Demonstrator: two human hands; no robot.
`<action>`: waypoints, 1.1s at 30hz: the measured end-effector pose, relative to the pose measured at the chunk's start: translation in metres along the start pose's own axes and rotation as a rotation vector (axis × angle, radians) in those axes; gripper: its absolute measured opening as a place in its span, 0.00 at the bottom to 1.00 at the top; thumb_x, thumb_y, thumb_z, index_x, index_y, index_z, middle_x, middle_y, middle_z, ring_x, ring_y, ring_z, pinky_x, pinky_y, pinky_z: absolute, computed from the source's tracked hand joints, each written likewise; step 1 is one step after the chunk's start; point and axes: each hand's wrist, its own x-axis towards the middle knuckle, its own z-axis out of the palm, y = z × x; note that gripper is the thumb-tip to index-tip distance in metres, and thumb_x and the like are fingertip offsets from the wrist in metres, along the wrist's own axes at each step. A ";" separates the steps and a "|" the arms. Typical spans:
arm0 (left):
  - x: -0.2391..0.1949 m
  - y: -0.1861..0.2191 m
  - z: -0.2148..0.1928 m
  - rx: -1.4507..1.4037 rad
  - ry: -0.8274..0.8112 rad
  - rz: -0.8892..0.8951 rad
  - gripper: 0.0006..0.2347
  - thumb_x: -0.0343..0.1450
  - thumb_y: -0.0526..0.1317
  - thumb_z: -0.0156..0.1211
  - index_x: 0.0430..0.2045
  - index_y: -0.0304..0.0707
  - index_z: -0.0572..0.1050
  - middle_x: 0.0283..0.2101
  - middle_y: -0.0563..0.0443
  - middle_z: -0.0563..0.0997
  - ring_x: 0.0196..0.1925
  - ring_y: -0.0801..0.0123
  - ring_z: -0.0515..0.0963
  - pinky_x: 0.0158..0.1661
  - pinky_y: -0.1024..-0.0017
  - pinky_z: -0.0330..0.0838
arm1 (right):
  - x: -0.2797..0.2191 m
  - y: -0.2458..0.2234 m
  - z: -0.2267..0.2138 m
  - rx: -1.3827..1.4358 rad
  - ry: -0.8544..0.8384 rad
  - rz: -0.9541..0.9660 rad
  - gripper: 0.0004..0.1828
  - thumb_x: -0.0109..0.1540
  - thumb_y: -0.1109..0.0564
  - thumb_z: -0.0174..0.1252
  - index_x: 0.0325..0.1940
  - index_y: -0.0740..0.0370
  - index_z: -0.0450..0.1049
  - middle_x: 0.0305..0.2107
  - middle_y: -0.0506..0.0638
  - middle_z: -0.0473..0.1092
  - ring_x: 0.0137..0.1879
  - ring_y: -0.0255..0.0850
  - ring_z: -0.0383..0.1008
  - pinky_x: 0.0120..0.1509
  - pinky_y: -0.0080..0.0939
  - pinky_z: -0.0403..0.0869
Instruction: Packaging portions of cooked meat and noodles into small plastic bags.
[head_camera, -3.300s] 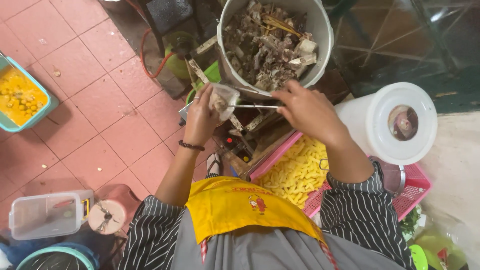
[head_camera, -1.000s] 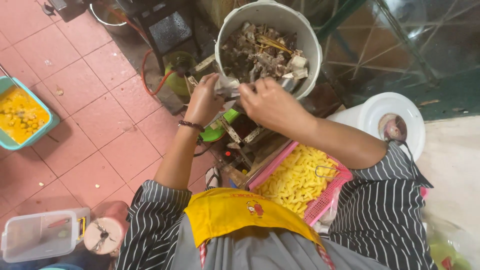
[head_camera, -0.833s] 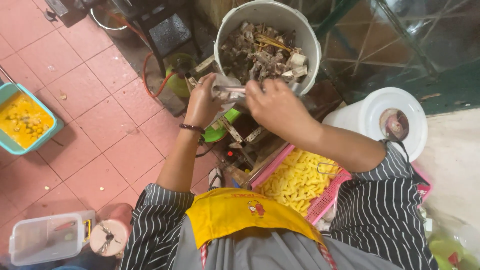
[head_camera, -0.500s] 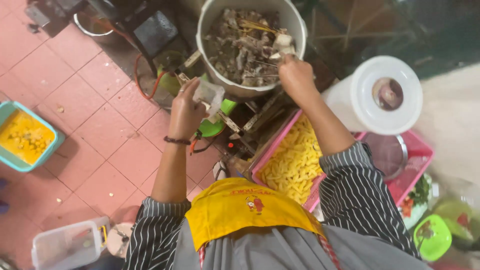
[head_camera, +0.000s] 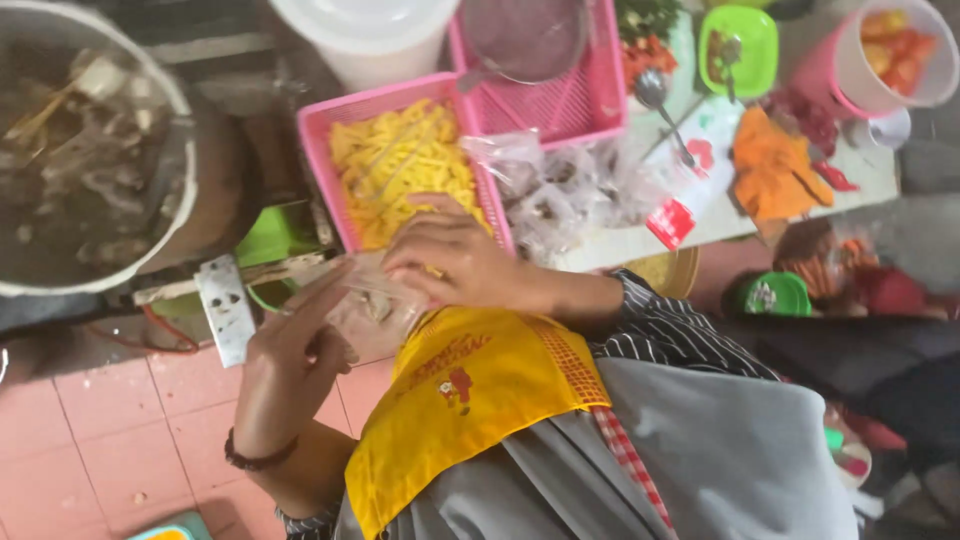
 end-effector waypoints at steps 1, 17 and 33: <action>0.020 0.010 0.015 -0.002 -0.042 0.010 0.24 0.62 0.20 0.53 0.55 0.31 0.73 0.62 0.44 0.78 0.24 0.71 0.82 0.27 0.75 0.78 | -0.021 0.012 -0.024 -0.014 0.026 0.032 0.05 0.64 0.56 0.66 0.43 0.54 0.78 0.38 0.45 0.76 0.50 0.39 0.78 0.75 0.55 0.65; 0.273 0.067 0.374 -0.147 -0.410 0.477 0.24 0.65 0.23 0.47 0.58 0.34 0.72 0.63 0.42 0.76 0.47 0.53 0.84 0.45 0.64 0.79 | -0.341 0.041 -0.241 -0.444 1.061 0.870 0.05 0.70 0.64 0.61 0.45 0.71 0.78 0.33 0.49 0.75 0.37 0.29 0.70 0.42 0.31 0.70; 0.112 -0.010 0.285 -0.160 0.249 -0.046 0.15 0.72 0.24 0.49 0.54 0.32 0.72 0.62 0.40 0.74 0.42 0.65 0.87 0.32 0.73 0.81 | -0.253 0.121 -0.266 -0.361 0.261 0.350 0.02 0.65 0.63 0.65 0.40 0.62 0.78 0.33 0.53 0.76 0.39 0.48 0.77 0.54 0.49 0.70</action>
